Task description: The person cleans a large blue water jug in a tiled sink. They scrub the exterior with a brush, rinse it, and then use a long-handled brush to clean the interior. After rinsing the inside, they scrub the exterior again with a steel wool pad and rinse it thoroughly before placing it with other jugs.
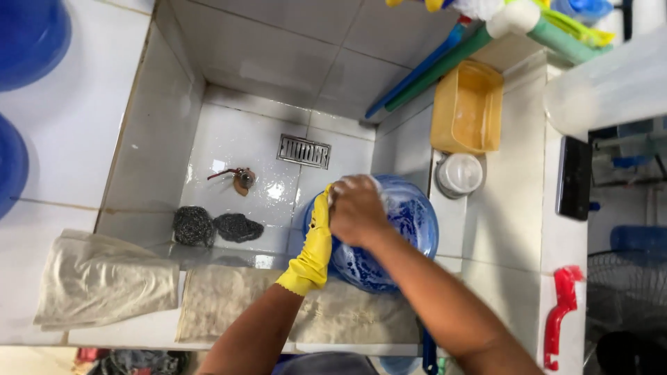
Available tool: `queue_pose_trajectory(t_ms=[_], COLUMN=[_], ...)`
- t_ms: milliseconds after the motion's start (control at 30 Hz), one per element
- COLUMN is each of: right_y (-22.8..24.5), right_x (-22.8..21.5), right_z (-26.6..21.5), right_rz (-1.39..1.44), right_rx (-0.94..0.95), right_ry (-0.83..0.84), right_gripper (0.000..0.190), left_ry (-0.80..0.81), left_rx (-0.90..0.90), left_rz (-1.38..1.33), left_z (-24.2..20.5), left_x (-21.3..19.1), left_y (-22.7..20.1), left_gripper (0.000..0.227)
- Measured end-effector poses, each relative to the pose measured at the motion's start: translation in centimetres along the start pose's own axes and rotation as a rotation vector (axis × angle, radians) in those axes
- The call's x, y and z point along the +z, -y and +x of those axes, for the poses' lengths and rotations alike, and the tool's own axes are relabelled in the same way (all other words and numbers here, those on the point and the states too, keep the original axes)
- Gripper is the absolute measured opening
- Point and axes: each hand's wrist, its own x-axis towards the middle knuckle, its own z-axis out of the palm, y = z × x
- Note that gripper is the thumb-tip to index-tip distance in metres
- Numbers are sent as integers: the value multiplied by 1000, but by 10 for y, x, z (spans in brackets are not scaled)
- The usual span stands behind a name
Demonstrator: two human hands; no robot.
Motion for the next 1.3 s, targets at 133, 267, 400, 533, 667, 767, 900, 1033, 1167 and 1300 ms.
queue_pose_trajectory(t_ms=[133, 267, 400, 533, 667, 767, 900, 1033, 1167, 1300], right_y=[-112, -80, 21, 20, 23, 44, -51, -48, 10, -75], right_x=[74, 75, 8, 9, -53, -27, 34, 47, 13, 94], right_z=[-10, -40, -80, -132, -106, -133, -123, -55, -19, -14], right_rz=[160, 100, 49, 248, -62, 265, 26, 154, 154, 97], right_rx=[335, 602, 506, 508, 527, 429, 627, 585, -48, 189], right_ry=[322, 33, -221, 82, 461, 242, 135, 210, -145, 332], right_gripper=[44, 46, 59, 64, 64, 63, 66, 44, 26, 32], left_ry=[-60, -35, 126, 343, 378, 396, 248, 128, -28, -133], left_rx=[-97, -353, -287, -112, -151, -179, -57, 10, 114, 65], left_rz=[98, 496, 748, 878, 737, 666, 485, 383, 416, 415], left_z=[0, 10, 88, 100, 88, 65, 67, 50, 24, -17], left_x=[-5, -20, -3, 17, 17, 25, 21, -6, -8, -3], left_y=[4, -55, -19, -12, -36, -52, -16, 49, 43, 32], left_gripper=[62, 102, 108, 106, 92, 88, 86, 119, 127, 121])
